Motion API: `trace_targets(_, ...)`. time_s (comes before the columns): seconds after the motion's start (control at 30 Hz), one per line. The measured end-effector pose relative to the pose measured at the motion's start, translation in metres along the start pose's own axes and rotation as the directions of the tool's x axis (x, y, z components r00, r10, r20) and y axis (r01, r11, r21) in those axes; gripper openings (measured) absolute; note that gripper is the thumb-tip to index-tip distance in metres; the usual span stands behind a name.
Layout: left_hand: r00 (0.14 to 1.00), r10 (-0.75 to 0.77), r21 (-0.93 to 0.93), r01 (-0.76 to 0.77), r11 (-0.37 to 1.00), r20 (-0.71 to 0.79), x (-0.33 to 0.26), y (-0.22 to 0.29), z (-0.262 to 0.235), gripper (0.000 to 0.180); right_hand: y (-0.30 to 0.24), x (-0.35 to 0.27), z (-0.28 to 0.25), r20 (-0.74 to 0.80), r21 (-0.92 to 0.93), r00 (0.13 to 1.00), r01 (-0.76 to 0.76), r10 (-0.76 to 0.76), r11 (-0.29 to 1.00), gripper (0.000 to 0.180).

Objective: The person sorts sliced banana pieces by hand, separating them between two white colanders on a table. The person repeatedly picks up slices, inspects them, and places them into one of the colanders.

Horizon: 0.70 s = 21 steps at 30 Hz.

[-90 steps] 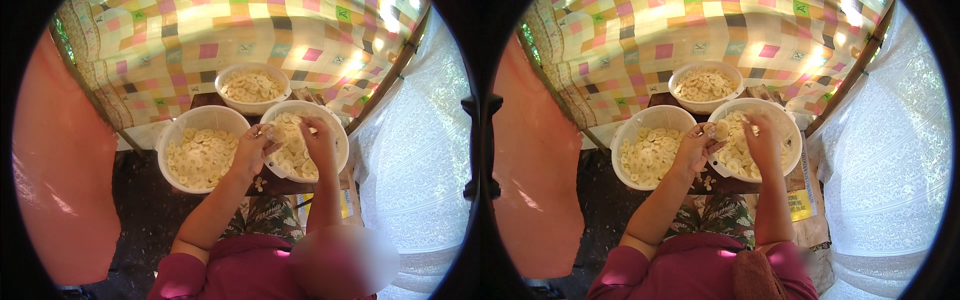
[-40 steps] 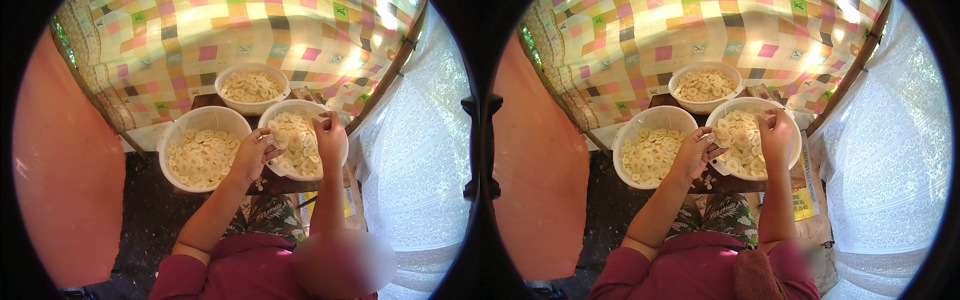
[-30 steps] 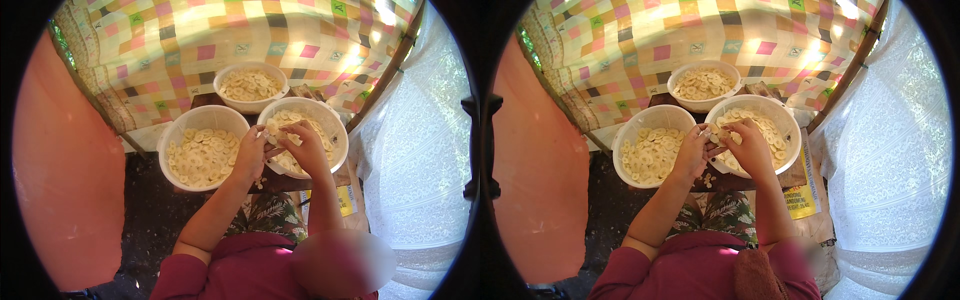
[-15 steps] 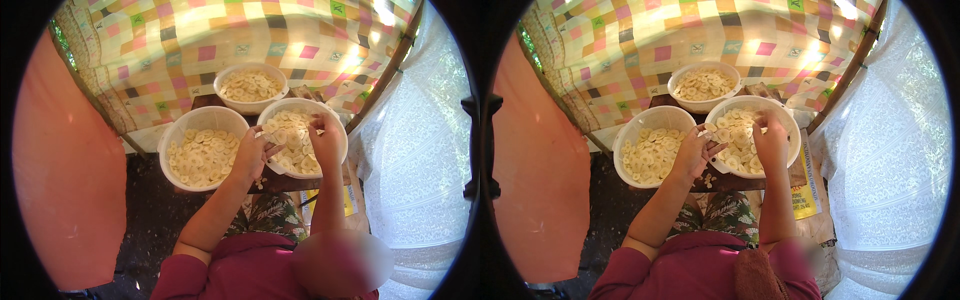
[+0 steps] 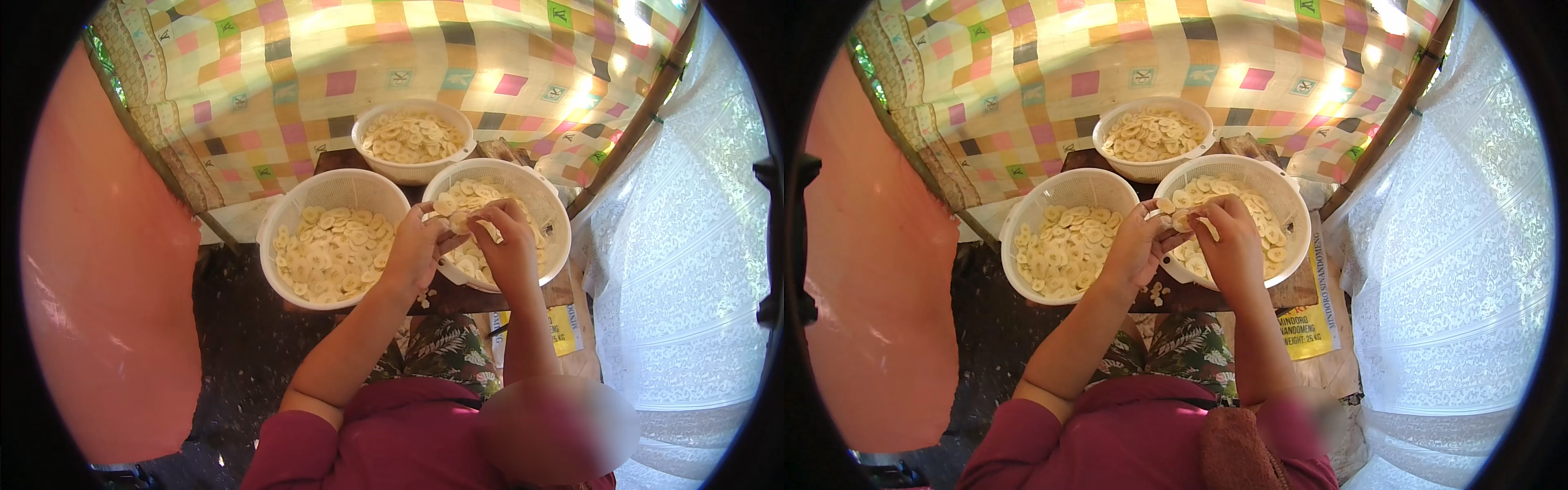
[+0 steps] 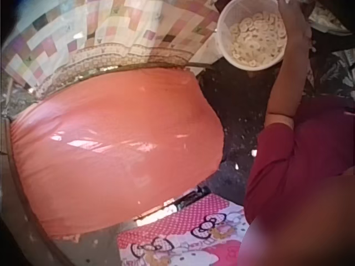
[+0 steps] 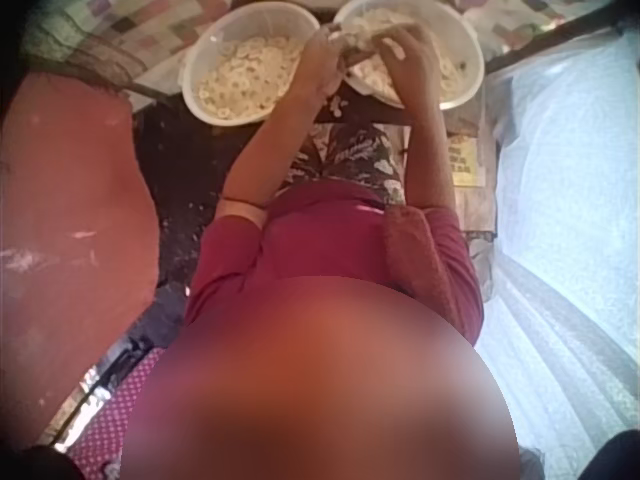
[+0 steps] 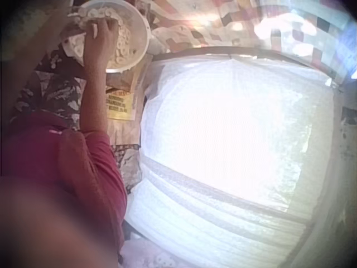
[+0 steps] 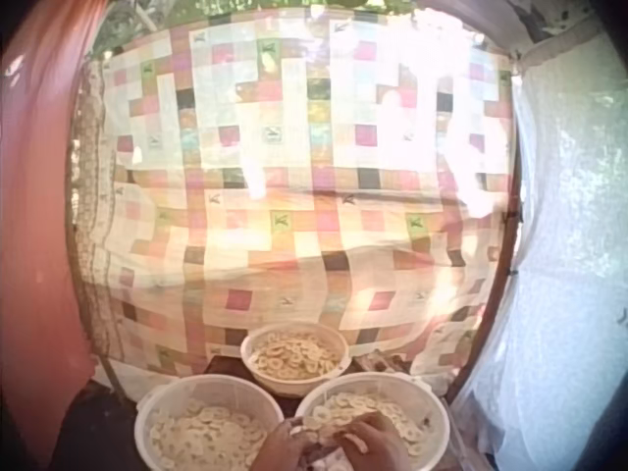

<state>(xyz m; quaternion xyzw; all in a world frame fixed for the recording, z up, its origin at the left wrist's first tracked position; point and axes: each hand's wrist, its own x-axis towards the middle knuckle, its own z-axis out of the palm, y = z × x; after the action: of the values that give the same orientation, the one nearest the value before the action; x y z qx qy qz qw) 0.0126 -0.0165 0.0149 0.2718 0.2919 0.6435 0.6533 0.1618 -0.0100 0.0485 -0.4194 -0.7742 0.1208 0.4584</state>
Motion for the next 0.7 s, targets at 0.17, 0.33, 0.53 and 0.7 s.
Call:
trace_targets(0.17,0.999,-0.012,-0.044,0.014,0.999,0.05,0.002,-0.003,0.001,0.033,0.007,-0.001,-0.007,0.06,0.056,0.998,-0.003,0.0,0.998,0.011)
trace_targets(0.33,1.0,0.027,-0.006,-0.027,1.0,0.008,0.01,0.002,0.007,0.033,0.024,0.002,-0.028,-0.043,0.171,0.988,-0.136,0.145,0.976,0.013)
trace_targets(0.53,0.989,-0.035,-0.082,0.047,0.995,0.145,0.006,0.004,0.027,0.037,0.039,0.002,-0.025,-0.042,0.272,0.962,-0.248,0.269,0.93,0.02)
trace_targets(0.7,0.982,-0.048,-0.032,0.055,0.998,0.182,0.005,-0.001,0.035,0.037,0.041,-0.001,-0.018,0.001,0.459,0.943,-0.298,0.334,0.837,0.021)
